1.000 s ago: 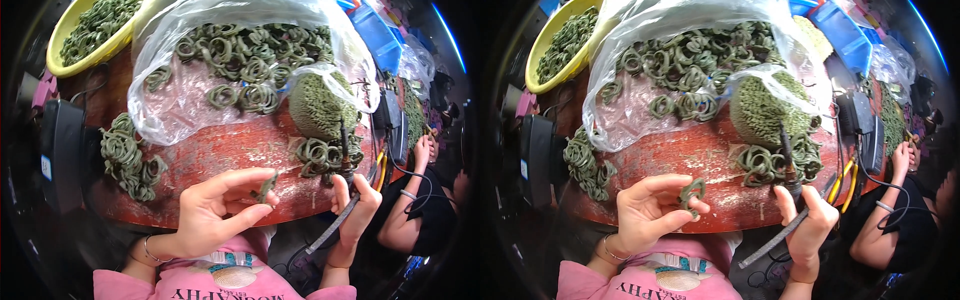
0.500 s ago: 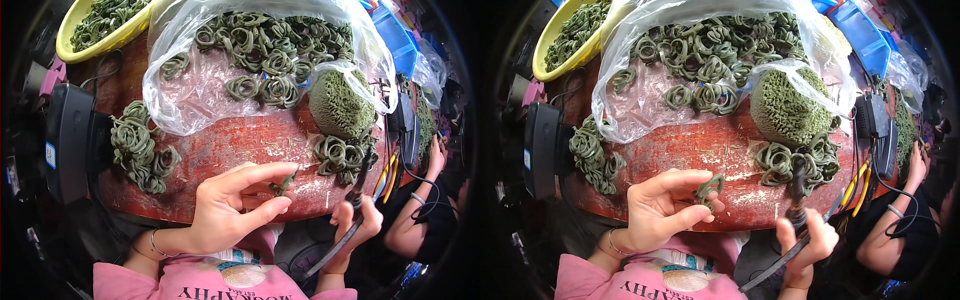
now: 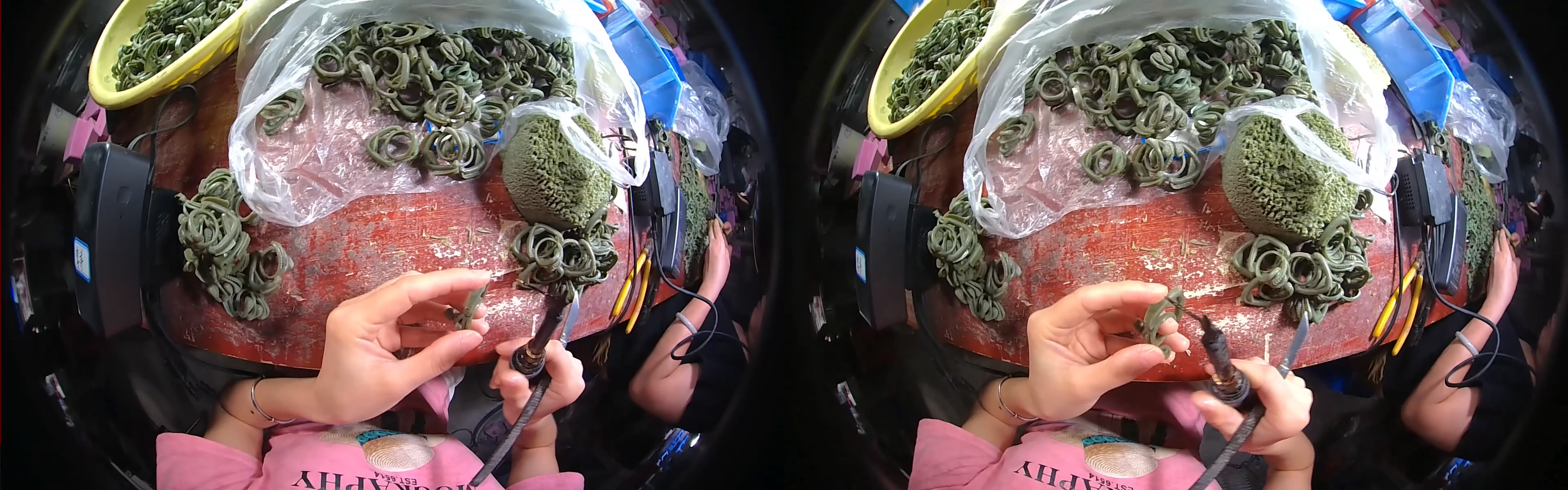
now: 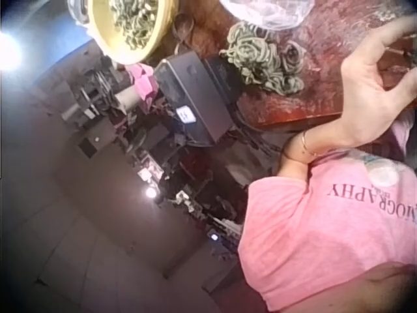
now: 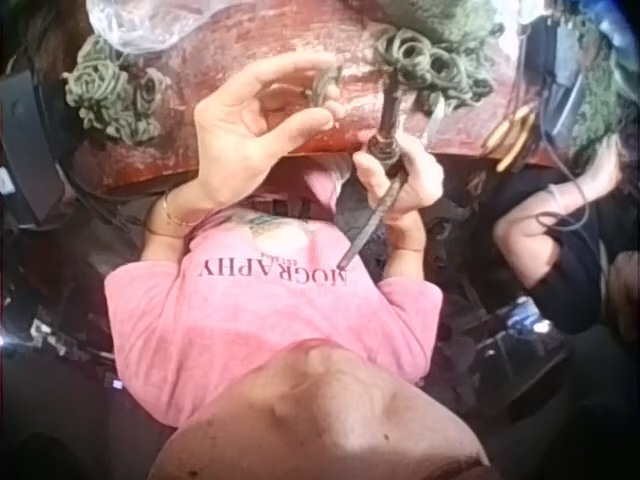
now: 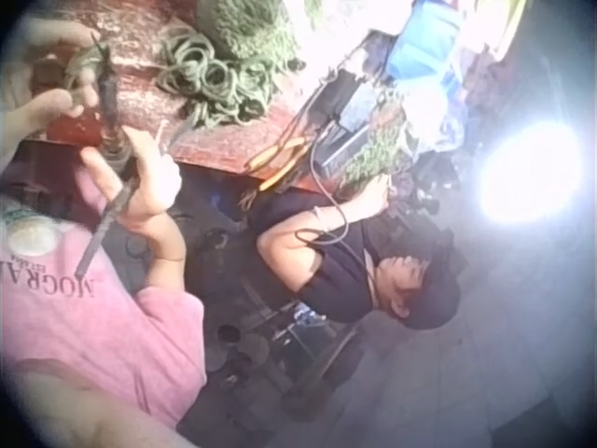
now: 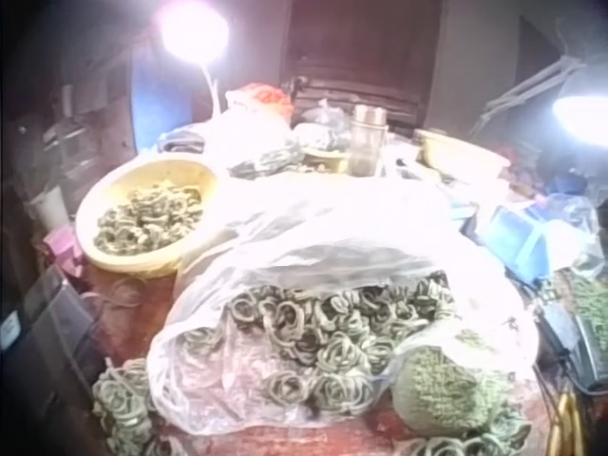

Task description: Manually assembling and trimming green wax wicks or components using a small blade and heating tool.

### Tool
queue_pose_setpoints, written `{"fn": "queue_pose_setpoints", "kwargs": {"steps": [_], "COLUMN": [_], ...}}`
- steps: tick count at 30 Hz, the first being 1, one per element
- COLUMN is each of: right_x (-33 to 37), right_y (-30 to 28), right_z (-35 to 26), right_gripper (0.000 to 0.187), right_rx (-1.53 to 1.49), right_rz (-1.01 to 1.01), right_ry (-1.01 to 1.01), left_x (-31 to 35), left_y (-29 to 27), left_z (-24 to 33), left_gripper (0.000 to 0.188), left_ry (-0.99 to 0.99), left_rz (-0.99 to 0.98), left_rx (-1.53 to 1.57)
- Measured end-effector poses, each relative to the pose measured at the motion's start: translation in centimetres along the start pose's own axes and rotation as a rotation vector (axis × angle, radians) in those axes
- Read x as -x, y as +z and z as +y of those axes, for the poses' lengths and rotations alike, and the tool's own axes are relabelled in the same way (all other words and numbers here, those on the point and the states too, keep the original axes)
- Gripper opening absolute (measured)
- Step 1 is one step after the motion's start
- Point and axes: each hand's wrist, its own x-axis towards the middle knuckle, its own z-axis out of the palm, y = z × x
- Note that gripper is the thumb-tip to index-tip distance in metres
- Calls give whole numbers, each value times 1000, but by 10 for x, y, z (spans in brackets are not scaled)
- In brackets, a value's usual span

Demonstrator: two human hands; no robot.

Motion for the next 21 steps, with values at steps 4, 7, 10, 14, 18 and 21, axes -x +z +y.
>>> {"fn": "queue_pose_setpoints", "kwargs": {"steps": [4,7,10,14,18,21], "right_x": [-10,-15,-20,-23,-24,-26], "right_y": [20,23,21,21,9,-1], "right_z": [-17,-21,-30,-32,-33,-35], "right_gripper": [40,36,32,27,22,22], "right_rx": [-127,-81,-19,-90,-178,-253], "right_rz": [65,78,34,58,-44,-83], "right_ry": [-86,-156,-209,-193,-123,-126], "left_x": [4,5,8,10,3,-1], "left_y": [0,1,4,-2,-12,-15], "left_z": [4,6,12,11,15,24], "left_gripper": [34,32,30,27,24,26], "left_ry": [15,92,12,64,237,139], "left_rz": [-33,-61,41,48,-33,-222], "left_rx": [3,-124,32,-69,-346,-285]}}
